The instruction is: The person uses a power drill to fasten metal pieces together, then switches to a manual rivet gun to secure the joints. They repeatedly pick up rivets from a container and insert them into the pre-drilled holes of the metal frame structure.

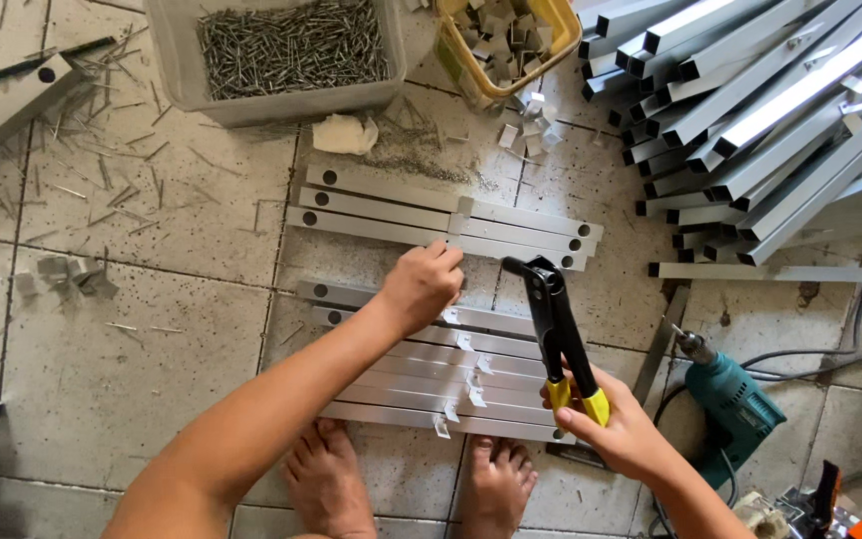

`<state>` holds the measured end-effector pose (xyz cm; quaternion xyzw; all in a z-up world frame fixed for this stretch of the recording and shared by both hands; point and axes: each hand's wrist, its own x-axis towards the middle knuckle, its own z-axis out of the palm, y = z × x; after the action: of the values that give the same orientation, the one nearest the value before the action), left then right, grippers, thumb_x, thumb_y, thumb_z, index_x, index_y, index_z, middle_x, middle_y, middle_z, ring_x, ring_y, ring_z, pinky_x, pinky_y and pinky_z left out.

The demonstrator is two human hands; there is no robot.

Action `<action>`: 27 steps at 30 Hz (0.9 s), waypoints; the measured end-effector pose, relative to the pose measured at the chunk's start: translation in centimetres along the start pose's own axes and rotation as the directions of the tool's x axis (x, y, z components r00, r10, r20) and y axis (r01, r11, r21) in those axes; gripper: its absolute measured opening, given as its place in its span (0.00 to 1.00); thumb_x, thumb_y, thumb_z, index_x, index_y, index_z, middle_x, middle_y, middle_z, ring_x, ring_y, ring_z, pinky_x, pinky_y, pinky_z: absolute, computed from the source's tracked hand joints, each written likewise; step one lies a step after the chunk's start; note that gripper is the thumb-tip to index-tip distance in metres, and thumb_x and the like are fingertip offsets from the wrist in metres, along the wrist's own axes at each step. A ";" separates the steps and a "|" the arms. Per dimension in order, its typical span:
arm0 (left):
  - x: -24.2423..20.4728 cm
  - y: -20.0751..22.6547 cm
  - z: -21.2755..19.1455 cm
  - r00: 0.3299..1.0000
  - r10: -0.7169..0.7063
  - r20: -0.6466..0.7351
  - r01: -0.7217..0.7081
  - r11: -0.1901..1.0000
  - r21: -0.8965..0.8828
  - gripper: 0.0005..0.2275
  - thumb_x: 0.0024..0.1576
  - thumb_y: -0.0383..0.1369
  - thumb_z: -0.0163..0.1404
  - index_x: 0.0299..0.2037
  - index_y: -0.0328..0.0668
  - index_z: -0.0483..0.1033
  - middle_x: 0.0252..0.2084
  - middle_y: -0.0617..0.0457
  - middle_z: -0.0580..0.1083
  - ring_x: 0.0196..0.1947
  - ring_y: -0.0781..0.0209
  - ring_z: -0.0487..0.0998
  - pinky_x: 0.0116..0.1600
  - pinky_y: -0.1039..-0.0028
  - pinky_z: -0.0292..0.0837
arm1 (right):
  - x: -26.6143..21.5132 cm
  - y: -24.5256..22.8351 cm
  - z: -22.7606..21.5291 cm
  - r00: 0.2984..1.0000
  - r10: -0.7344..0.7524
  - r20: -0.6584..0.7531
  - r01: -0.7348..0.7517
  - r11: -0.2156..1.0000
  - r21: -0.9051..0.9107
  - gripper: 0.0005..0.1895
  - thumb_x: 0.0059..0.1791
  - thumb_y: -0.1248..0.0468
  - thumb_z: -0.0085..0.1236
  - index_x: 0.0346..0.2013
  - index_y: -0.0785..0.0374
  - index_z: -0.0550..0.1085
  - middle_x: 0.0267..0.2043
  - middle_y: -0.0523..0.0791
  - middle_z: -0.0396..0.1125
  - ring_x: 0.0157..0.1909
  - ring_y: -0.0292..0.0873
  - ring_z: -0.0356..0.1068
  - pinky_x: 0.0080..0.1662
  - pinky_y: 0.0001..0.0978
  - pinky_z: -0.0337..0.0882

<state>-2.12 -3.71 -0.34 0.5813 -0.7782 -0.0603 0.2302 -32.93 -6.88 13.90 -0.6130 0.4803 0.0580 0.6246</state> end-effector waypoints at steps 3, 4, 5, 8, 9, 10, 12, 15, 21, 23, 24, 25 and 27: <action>0.3 0.3 -0.2 0.995 -0.042 0.095 0.041 0.999 0.018 0.20 0.43 0.43 0.71 0.17 0.42 0.71 0.30 0.53 0.73 0.32 0.58 0.71 0.26 0.70 0.72 | 0.3 -0.1 0.2 0.998 -0.053 0.025 0.054 0.997 -0.055 0.19 0.44 0.51 0.62 0.42 0.60 0.74 0.34 0.43 0.72 0.34 0.37 0.67 0.37 0.30 0.70; 0.3 0.1 0.1 0.995 -0.044 0.093 0.042 0.999 0.019 0.20 0.43 0.43 0.71 0.17 0.42 0.71 0.30 0.53 0.73 0.32 0.58 0.71 0.26 0.70 0.72 | 0.4 0.1 0.1 0.998 -0.054 0.026 0.056 0.997 -0.056 0.19 0.44 0.51 0.62 0.42 0.60 0.74 0.34 0.43 0.72 0.34 0.37 0.67 0.37 0.30 0.70; 0.1 0.1 0.5 0.997 -0.043 0.062 0.041 0.998 0.047 0.21 0.41 0.43 0.72 0.17 0.44 0.69 0.30 0.53 0.71 0.33 0.57 0.70 0.26 0.69 0.70 | 0.4 0.4 0.1 0.998 -0.062 0.021 0.063 0.996 -0.063 0.19 0.44 0.52 0.62 0.43 0.59 0.75 0.34 0.43 0.72 0.34 0.37 0.67 0.38 0.28 0.69; 0.0 0.5 0.4 0.998 -0.053 -0.015 0.054 0.998 0.044 0.19 0.40 0.35 0.70 0.18 0.45 0.67 0.28 0.53 0.69 0.30 0.56 0.69 0.23 0.69 0.67 | 0.2 -0.6 0.3 0.999 -0.026 0.026 0.028 0.997 -0.071 0.20 0.44 0.50 0.62 0.43 0.59 0.75 0.34 0.43 0.72 0.33 0.37 0.67 0.37 0.28 0.69; 0.1 0.8 0.2 0.996 -0.066 -0.058 0.066 0.998 0.008 0.17 0.41 0.27 0.68 0.19 0.43 0.65 0.26 0.52 0.69 0.27 0.57 0.69 0.20 0.69 0.64 | 0.0 -1.2 0.3 0.999 0.021 0.034 -0.018 0.997 -0.071 0.21 0.43 0.48 0.61 0.41 0.60 0.75 0.33 0.44 0.71 0.31 0.38 0.67 0.35 0.29 0.72; 0.7 1.3 -0.7 0.996 -0.065 -0.062 0.066 0.998 0.007 0.17 0.41 0.27 0.68 0.19 0.43 0.65 0.26 0.52 0.69 0.27 0.57 0.69 0.20 0.69 0.64 | -0.1 -1.0 0.2 0.999 0.020 0.032 -0.018 0.997 -0.074 0.21 0.43 0.48 0.61 0.41 0.60 0.75 0.33 0.44 0.71 0.31 0.38 0.67 0.35 0.29 0.72; 1.7 2.3 -2.5 0.981 0.071 -0.182 -0.062 0.997 0.054 0.06 0.55 0.20 0.55 0.29 0.40 0.78 0.28 0.52 0.77 0.25 0.64 0.73 0.20 0.80 0.68 | -0.4 -0.4 0.0 1.000 0.003 0.029 -0.002 0.999 -0.046 0.18 0.44 0.50 0.61 0.39 0.60 0.74 0.32 0.44 0.71 0.30 0.37 0.66 0.35 0.29 0.69; 0.8 1.8 1.5 0.996 0.015 -0.086 -0.014 1.000 0.013 0.14 0.35 0.09 0.45 0.14 0.43 0.61 0.21 0.53 0.67 0.24 0.57 0.65 0.21 0.73 0.55 | -0.6 -0.3 0.0 0.997 0.074 0.005 -0.074 0.997 0.003 0.21 0.43 0.52 0.62 0.46 0.60 0.74 0.36 0.46 0.76 0.34 0.38 0.72 0.37 0.29 0.73; 0.0 0.9 2.3 0.995 -0.036 0.096 0.043 0.997 -0.067 0.12 0.43 0.10 0.43 0.16 0.38 0.65 0.22 0.48 0.69 0.25 0.55 0.68 0.21 0.67 0.67 | -0.5 1.1 -0.1 0.997 0.076 0.029 -0.077 0.997 0.021 0.21 0.44 0.51 0.63 0.42 0.61 0.73 0.34 0.45 0.72 0.33 0.38 0.72 0.37 0.30 0.74; 0.6 1.2 0.5 0.974 -0.099 0.203 0.123 0.987 -0.107 0.07 0.44 0.23 0.57 0.21 0.35 0.69 0.26 0.47 0.72 0.28 0.54 0.72 0.29 0.67 0.75 | -0.4 1.2 -0.1 0.998 0.057 0.039 -0.059 0.997 0.057 0.20 0.44 0.52 0.63 0.41 0.62 0.73 0.34 0.45 0.71 0.32 0.38 0.70 0.35 0.30 0.72; 0.9 1.3 -0.4 0.939 -0.156 0.306 0.206 0.969 -0.137 0.18 0.45 0.37 0.70 0.26 0.33 0.73 0.29 0.45 0.75 0.32 0.54 0.77 0.36 0.67 0.82 | -0.4 1.2 0.0 0.998 0.035 0.048 -0.039 0.995 0.089 0.19 0.44 0.53 0.63 0.41 0.62 0.72 0.33 0.45 0.70 0.32 0.38 0.68 0.34 0.29 0.70; 0.6 0.9 0.9 0.939 -0.153 0.307 0.202 0.970 -0.136 0.18 0.45 0.37 0.70 0.26 0.33 0.73 0.29 0.45 0.75 0.32 0.54 0.77 0.36 0.67 0.82 | -0.3 1.0 0.1 0.998 0.034 0.045 -0.038 0.995 0.092 0.19 0.44 0.53 0.63 0.41 0.62 0.72 0.33 0.45 0.70 0.32 0.38 0.68 0.34 0.29 0.70; 0.2 0.0 3.4 0.963 -0.181 0.199 0.204 0.974 -0.099 0.21 0.41 0.36 0.72 0.26 0.38 0.68 0.29 0.46 0.72 0.32 0.49 0.73 0.29 0.60 0.72 | -0.1 0.5 0.1 0.998 0.053 0.046 -0.055 0.998 0.043 0.21 0.43 0.51 0.63 0.43 0.61 0.74 0.35 0.45 0.73 0.34 0.38 0.70 0.35 0.29 0.74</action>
<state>-3.63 -4.46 -3.32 0.6311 -0.7313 -0.1834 0.1823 -33.26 -6.60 13.54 -0.5844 0.4836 0.0781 0.6469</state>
